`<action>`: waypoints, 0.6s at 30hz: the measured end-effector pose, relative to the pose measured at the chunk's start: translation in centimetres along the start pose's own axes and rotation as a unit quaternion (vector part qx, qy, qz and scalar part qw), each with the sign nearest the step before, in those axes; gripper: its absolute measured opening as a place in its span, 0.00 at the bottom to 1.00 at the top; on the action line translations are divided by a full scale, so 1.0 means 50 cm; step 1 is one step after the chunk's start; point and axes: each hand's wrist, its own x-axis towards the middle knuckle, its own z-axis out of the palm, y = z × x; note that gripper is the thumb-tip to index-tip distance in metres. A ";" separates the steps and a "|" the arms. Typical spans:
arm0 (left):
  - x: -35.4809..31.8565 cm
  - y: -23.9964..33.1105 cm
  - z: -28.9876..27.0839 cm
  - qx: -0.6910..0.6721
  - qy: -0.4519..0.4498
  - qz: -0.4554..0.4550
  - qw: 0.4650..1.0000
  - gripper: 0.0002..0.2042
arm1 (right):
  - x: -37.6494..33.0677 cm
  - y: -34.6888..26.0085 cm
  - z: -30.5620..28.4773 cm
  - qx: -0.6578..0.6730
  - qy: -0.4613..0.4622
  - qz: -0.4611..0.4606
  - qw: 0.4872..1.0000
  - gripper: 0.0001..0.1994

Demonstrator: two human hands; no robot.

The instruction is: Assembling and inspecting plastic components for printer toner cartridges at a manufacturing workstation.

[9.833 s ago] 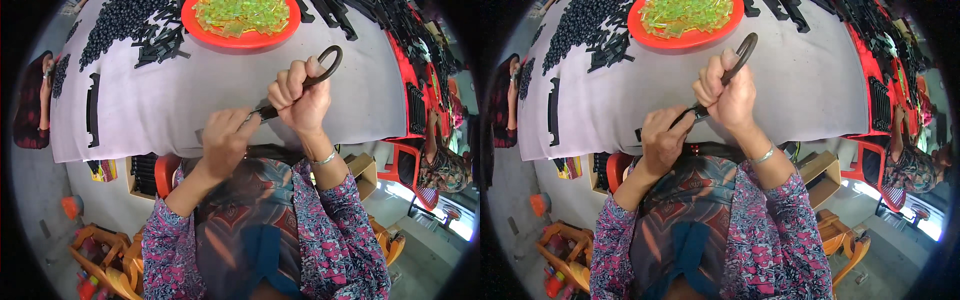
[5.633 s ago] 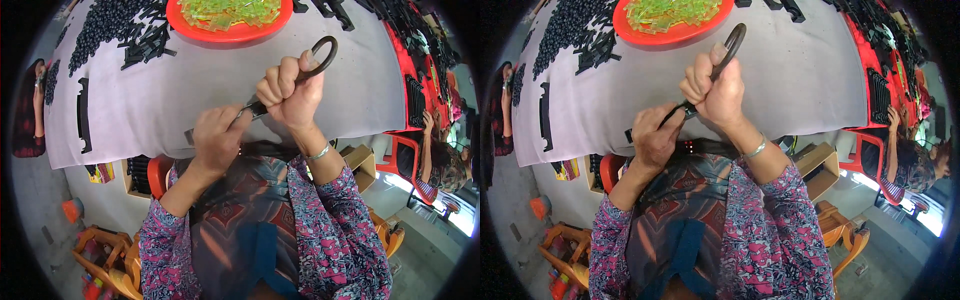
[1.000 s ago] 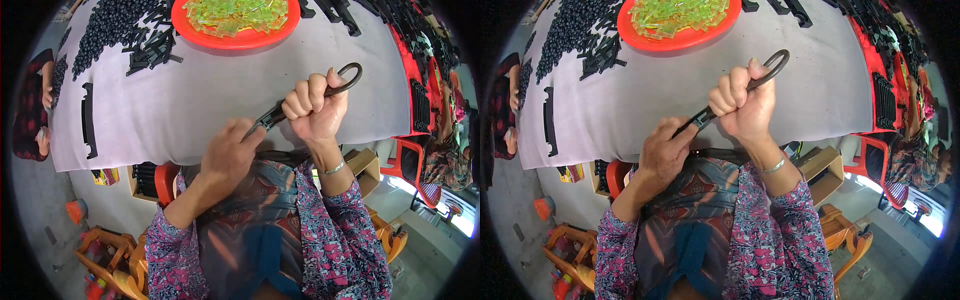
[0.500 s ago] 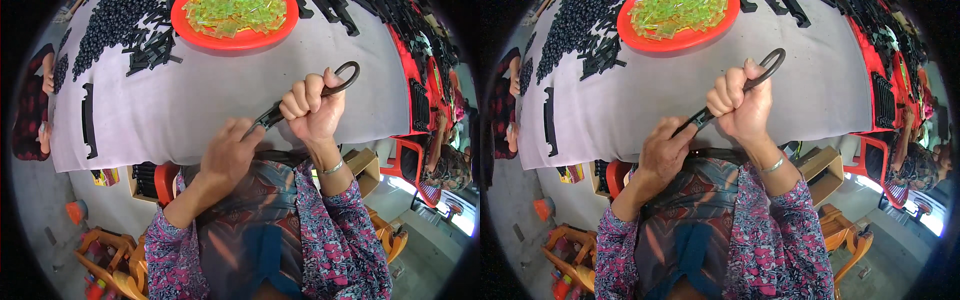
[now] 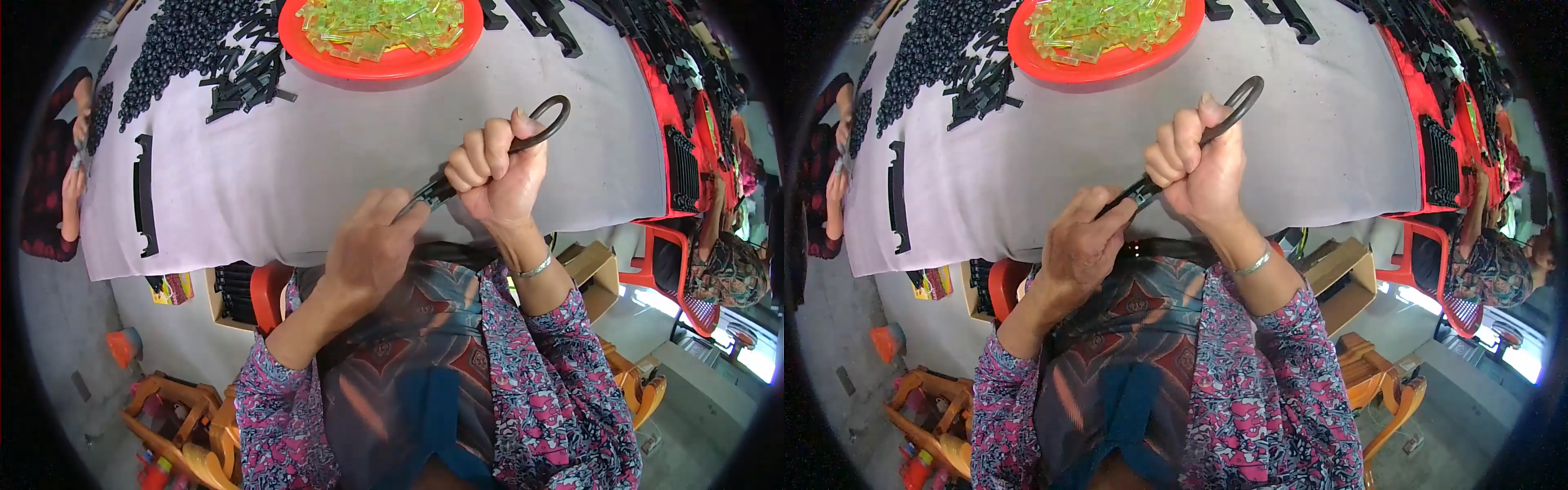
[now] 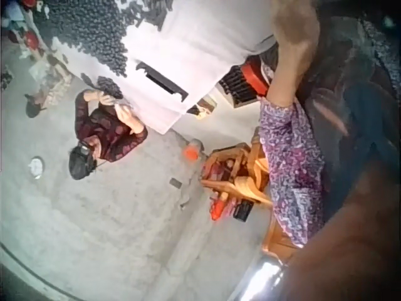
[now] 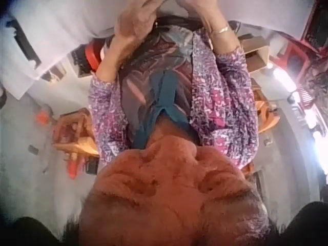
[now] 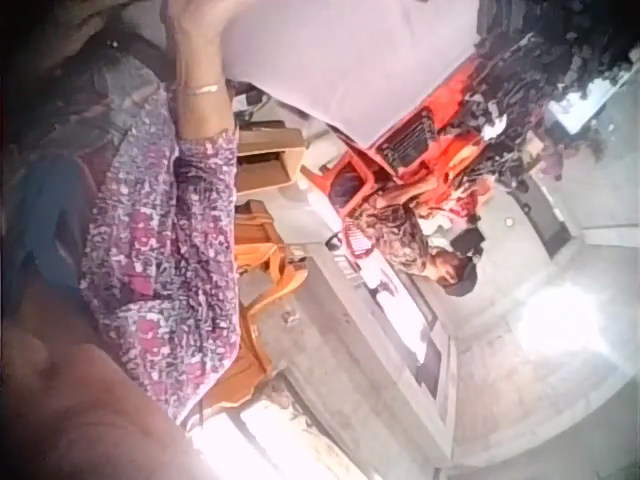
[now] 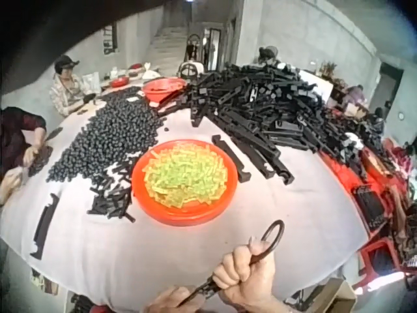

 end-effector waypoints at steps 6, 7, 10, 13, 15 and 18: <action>0.000 -0.002 0.000 0.005 -0.006 0.004 1.000 0.14 | -0.004 -0.006 0.003 0.017 0.026 -0.003 1.000 0.31; -0.001 -0.003 0.000 0.005 -0.007 0.004 1.000 0.15 | -0.003 -0.006 0.005 0.017 0.030 -0.002 0.999 0.31; -0.003 -0.004 0.001 0.014 -0.011 0.007 1.000 0.15 | -0.005 -0.022 0.003 0.024 0.027 -0.012 0.999 0.30; -0.001 -0.002 -0.004 0.004 -0.009 0.005 1.000 0.15 | -0.003 -0.022 0.000 0.029 0.008 -0.003 1.000 0.30; -0.001 -0.002 -0.004 0.002 -0.013 0.002 1.000 0.15 | -0.004 -0.022 -0.003 0.033 0.005 0.002 0.999 0.30; 0.000 -0.003 -0.005 0.003 -0.013 0.005 1.000 0.14 | -0.003 -0.022 0.000 0.034 0.016 0.007 0.999 0.30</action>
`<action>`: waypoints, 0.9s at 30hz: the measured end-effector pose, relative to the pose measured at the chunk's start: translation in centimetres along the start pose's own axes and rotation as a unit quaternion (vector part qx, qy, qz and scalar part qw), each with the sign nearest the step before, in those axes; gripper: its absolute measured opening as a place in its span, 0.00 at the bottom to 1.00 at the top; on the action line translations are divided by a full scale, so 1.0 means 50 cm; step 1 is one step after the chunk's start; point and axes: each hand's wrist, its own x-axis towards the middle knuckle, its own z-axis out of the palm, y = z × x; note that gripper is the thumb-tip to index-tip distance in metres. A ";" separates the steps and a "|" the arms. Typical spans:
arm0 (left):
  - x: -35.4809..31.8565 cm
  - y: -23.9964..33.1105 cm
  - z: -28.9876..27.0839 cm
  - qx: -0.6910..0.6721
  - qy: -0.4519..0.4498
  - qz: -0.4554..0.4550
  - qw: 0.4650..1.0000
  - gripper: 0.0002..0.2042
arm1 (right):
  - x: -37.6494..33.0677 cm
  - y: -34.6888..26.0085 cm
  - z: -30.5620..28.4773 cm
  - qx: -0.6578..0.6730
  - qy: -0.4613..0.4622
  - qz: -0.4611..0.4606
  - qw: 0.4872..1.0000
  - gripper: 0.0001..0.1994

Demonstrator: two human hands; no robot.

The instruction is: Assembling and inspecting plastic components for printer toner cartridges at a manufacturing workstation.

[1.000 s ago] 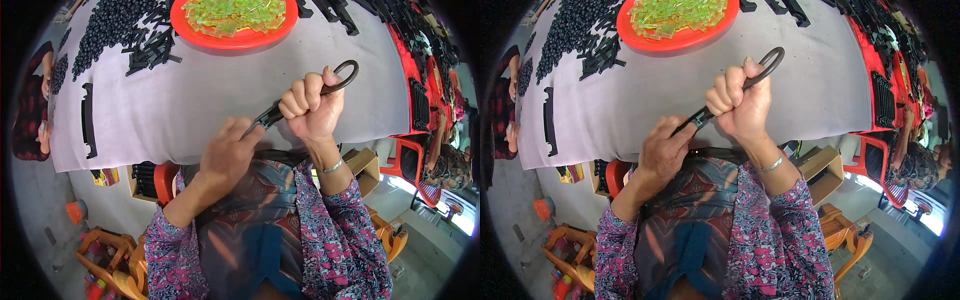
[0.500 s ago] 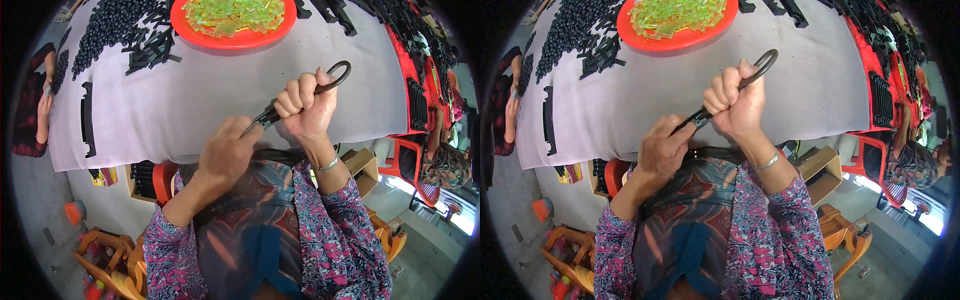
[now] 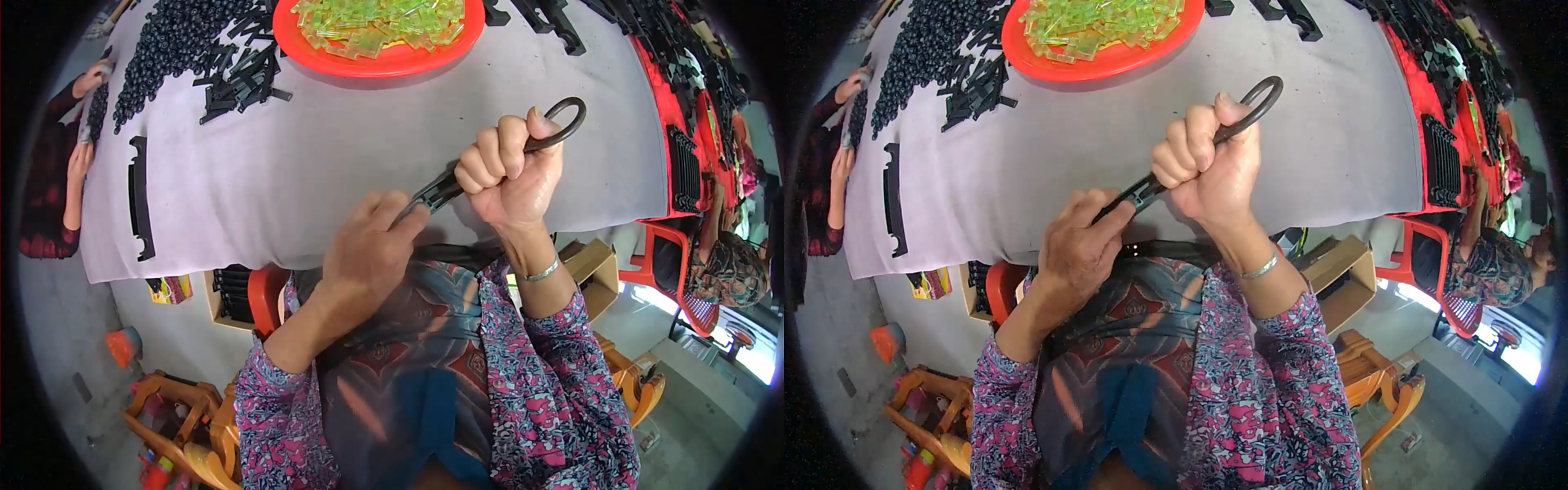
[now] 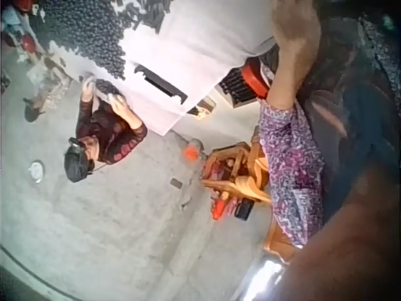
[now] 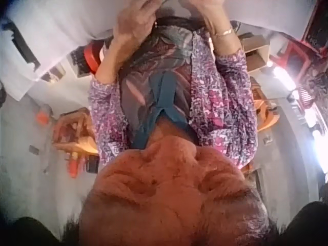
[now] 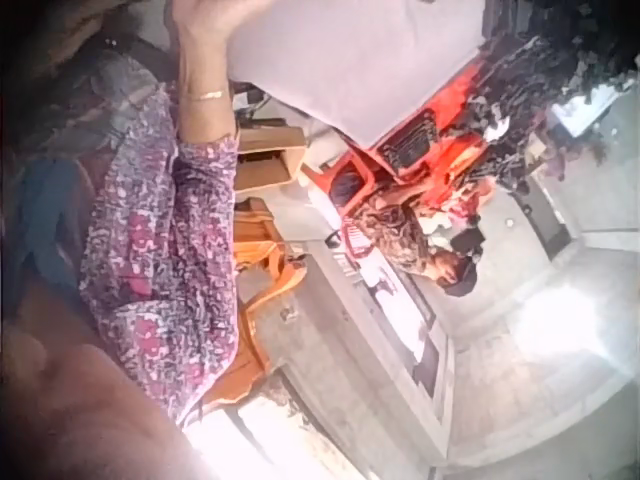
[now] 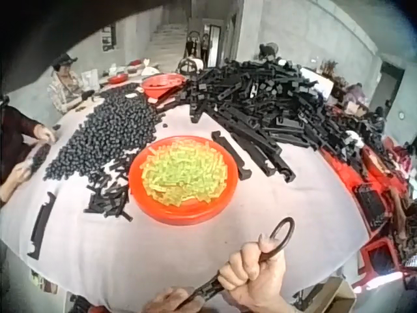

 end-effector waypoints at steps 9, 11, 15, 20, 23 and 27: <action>0.003 0.000 0.004 0.004 0.009 0.007 1.000 0.13 | 0.001 0.000 0.000 -0.006 -0.007 0.004 1.000 0.30; 0.002 0.000 0.004 0.000 0.012 0.008 1.000 0.13 | 0.003 0.001 -0.009 -0.009 -0.033 0.004 0.999 0.30; 0.004 0.002 0.004 -0.009 0.013 0.005 1.000 0.13 | 0.005 0.001 -0.008 -0.004 -0.028 0.002 1.000 0.30; 0.001 0.005 -0.001 -0.020 0.004 -0.018 1.000 0.17 | 0.008 0.007 -0.009 0.002 -0.021 0.005 1.000 0.30; 0.000 0.003 0.004 -0.006 0.007 -0.016 1.000 0.15 | 0.008 0.001 -0.006 0.002 0.034 0.012 0.999 0.30; 0.002 0.003 0.009 0.010 0.017 0.000 1.000 0.12 | 0.009 0.002 -0.009 0.005 0.026 0.013 1.000 0.30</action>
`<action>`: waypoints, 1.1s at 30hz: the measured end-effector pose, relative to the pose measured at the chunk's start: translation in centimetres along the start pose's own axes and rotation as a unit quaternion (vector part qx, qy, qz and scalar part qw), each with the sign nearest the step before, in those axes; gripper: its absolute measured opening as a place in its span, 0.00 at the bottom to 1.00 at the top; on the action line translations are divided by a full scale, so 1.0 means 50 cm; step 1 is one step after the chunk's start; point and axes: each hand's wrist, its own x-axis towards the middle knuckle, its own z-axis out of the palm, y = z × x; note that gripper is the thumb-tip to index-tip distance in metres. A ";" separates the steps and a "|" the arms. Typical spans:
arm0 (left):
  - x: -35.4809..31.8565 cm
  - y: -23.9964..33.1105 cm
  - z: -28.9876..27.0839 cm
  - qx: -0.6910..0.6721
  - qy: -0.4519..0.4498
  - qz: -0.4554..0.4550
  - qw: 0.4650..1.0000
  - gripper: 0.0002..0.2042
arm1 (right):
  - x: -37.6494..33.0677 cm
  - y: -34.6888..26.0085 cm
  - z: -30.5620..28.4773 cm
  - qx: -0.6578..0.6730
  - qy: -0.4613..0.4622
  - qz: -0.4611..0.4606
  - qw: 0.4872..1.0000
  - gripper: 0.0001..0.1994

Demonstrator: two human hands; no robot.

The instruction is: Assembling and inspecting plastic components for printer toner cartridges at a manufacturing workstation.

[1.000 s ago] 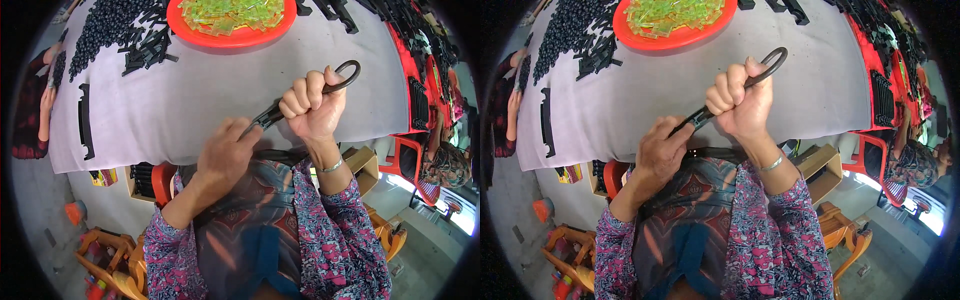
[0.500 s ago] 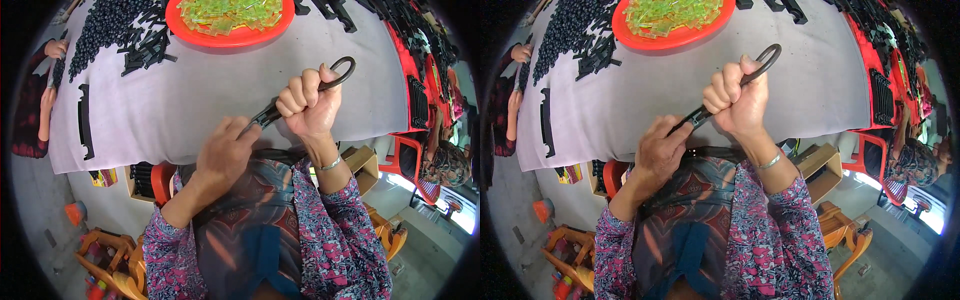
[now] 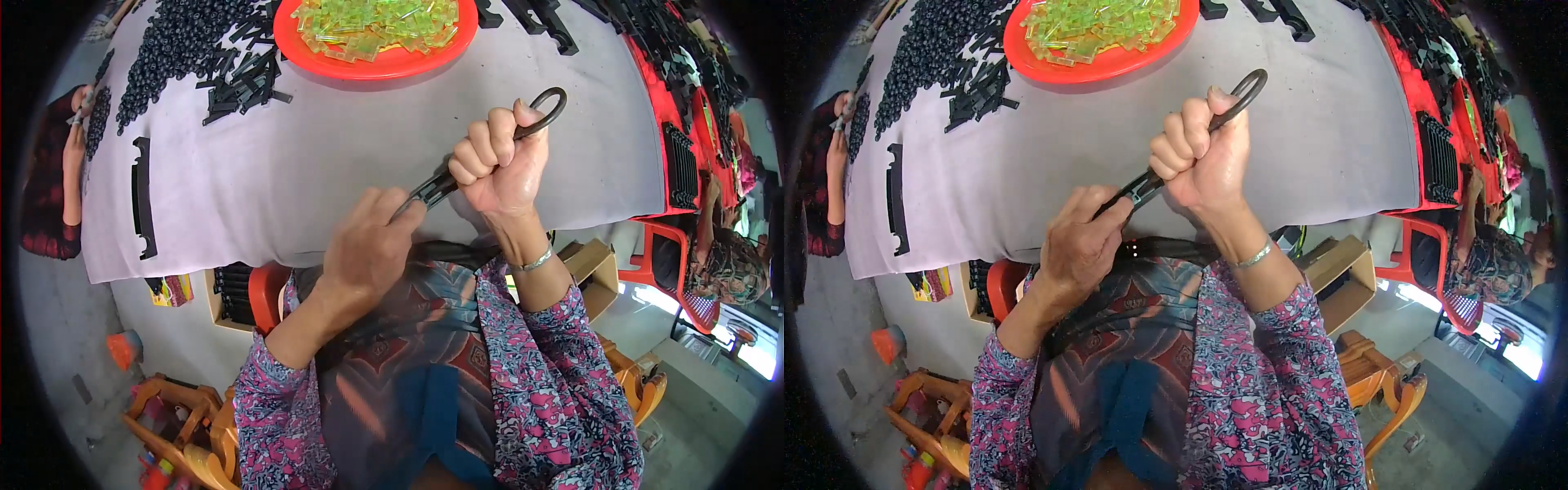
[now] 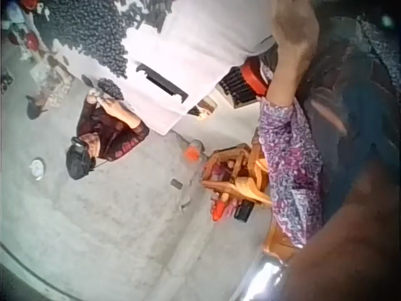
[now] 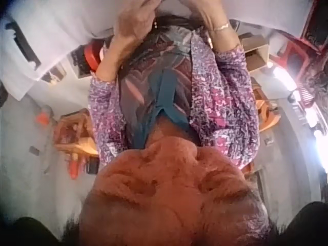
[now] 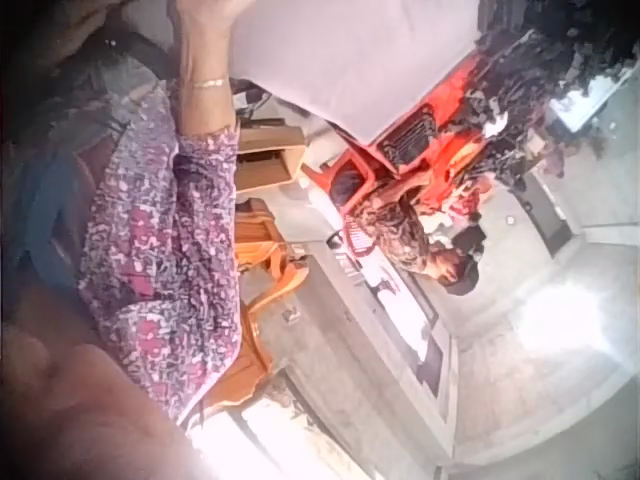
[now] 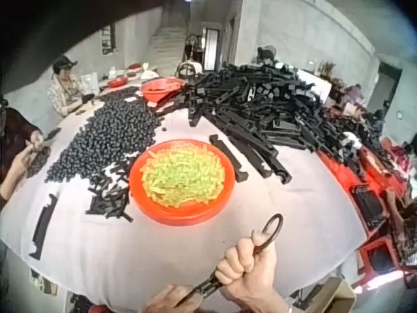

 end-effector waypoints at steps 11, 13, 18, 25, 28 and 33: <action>0.004 0.009 -0.011 0.015 0.014 0.015 1.000 0.10 | -0.002 0.000 0.006 0.005 0.015 -0.005 1.000 0.30; 0.005 0.014 -0.013 0.004 0.017 0.017 1.000 0.10 | 0.000 -0.005 0.007 0.005 0.022 -0.024 0.999 0.31; -0.002 0.006 -0.009 -0.016 0.046 0.026 0.998 0.12 | -0.004 -0.077 0.038 0.000 0.047 -0.100 0.994 0.26; -0.006 0.010 -0.009 0.013 0.017 -0.014 1.000 0.12 | 0.005 -0.134 0.015 -0.290 0.250 -0.083 0.920 0.10; -0.004 0.012 -0.016 -0.004 0.003 -0.011 1.000 0.14 | 0.013 -0.131 -0.006 -0.342 0.272 -0.051 0.898 0.08; -0.018 0.021 -0.027 0.007 -0.007 -0.022 1.000 0.14 | 0.032 -0.114 -0.067 -0.406 0.257 -0.015 0.877 0.08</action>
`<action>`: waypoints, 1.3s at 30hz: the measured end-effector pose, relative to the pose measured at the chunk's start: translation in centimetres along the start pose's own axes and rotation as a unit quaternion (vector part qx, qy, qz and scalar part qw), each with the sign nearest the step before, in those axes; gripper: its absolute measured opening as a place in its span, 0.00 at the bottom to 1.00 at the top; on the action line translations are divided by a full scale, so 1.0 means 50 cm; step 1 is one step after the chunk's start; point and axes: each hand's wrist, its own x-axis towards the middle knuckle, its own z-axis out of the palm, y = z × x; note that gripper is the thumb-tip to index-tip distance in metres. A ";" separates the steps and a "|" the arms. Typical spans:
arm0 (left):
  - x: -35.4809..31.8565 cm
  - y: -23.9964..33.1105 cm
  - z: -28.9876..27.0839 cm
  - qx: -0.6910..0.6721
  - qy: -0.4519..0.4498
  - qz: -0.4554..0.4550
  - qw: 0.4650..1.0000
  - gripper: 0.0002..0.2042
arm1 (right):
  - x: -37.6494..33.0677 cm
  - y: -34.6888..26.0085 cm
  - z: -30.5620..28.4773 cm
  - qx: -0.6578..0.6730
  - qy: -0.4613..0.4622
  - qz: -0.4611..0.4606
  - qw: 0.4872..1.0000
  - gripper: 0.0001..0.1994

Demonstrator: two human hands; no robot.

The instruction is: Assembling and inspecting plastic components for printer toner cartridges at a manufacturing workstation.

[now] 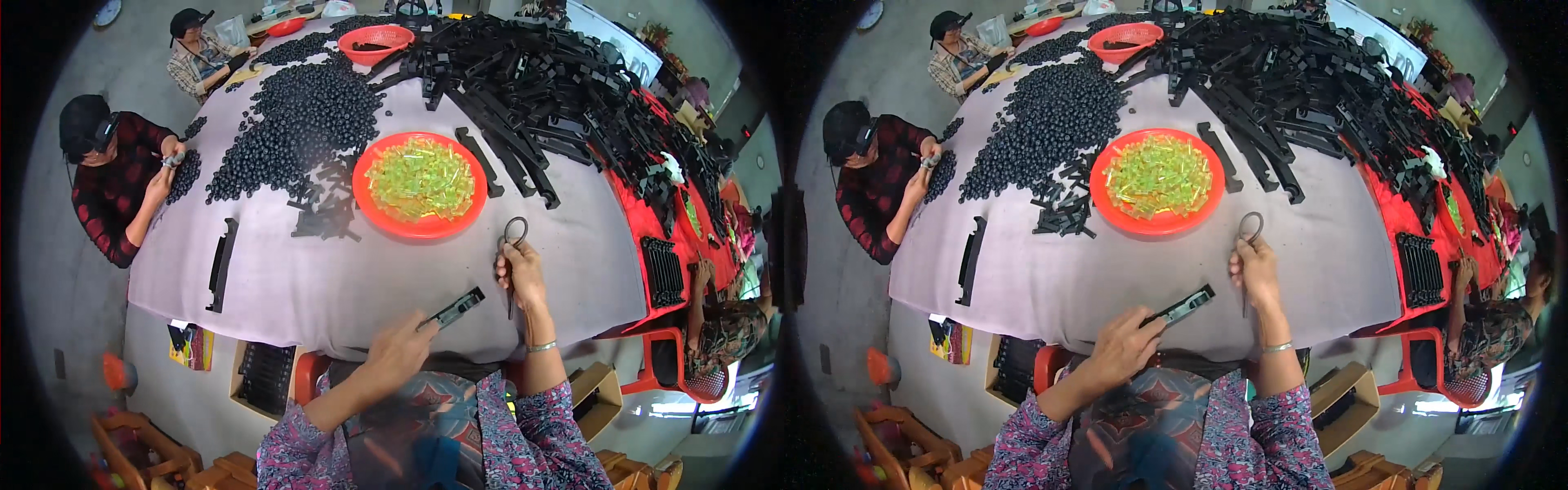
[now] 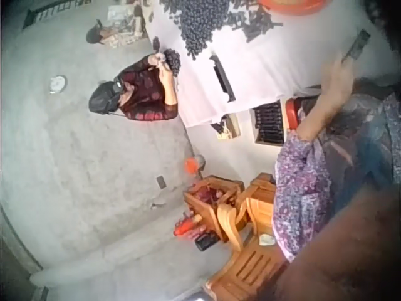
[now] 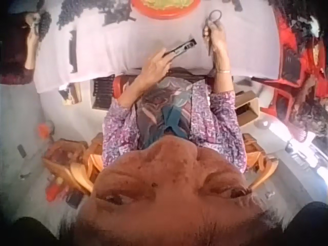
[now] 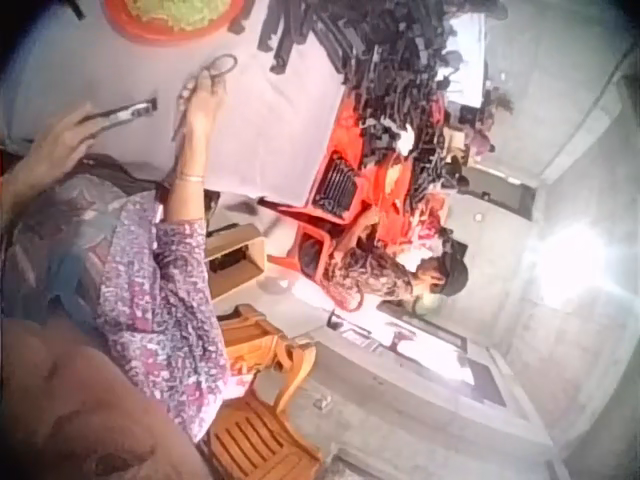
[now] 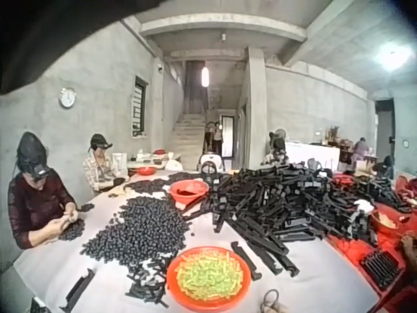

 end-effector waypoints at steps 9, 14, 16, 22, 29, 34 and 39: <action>-0.027 -0.013 -0.020 0.008 0.012 0.009 1.000 0.13 | -0.014 0.007 0.037 -0.373 0.099 -0.177 0.905 0.18; -0.037 -0.017 -0.019 0.017 0.016 0.013 1.000 0.14 | -0.008 0.007 0.030 -0.438 0.098 -0.176 0.876 0.16; -0.040 -0.019 -0.016 0.020 0.022 0.020 0.999 0.15 | -0.008 0.019 0.026 -0.436 0.114 -0.224 0.864 0.16; -0.049 -0.024 -0.010 0.025 0.059 0.031 0.997 0.13 | -0.102 0.002 0.065 -0.357 0.202 -0.412 0.813 0.14; -0.047 -0.032 0.001 -0.003 0.104 0.046 0.994 0.11 | -0.237 0.036 0.122 -0.364 -0.064 -0.366 0.854 0.07; -0.045 -0.035 0.010 -0.029 0.126 0.050 0.990 0.11 | -0.242 0.053 0.128 -0.421 -0.054 -0.330 0.843 0.09; -0.048 -0.035 0.012 -0.032 0.114 0.035 0.992 0.11 | -0.250 0.061 0.142 -0.413 -0.049 -0.308 0.856 0.12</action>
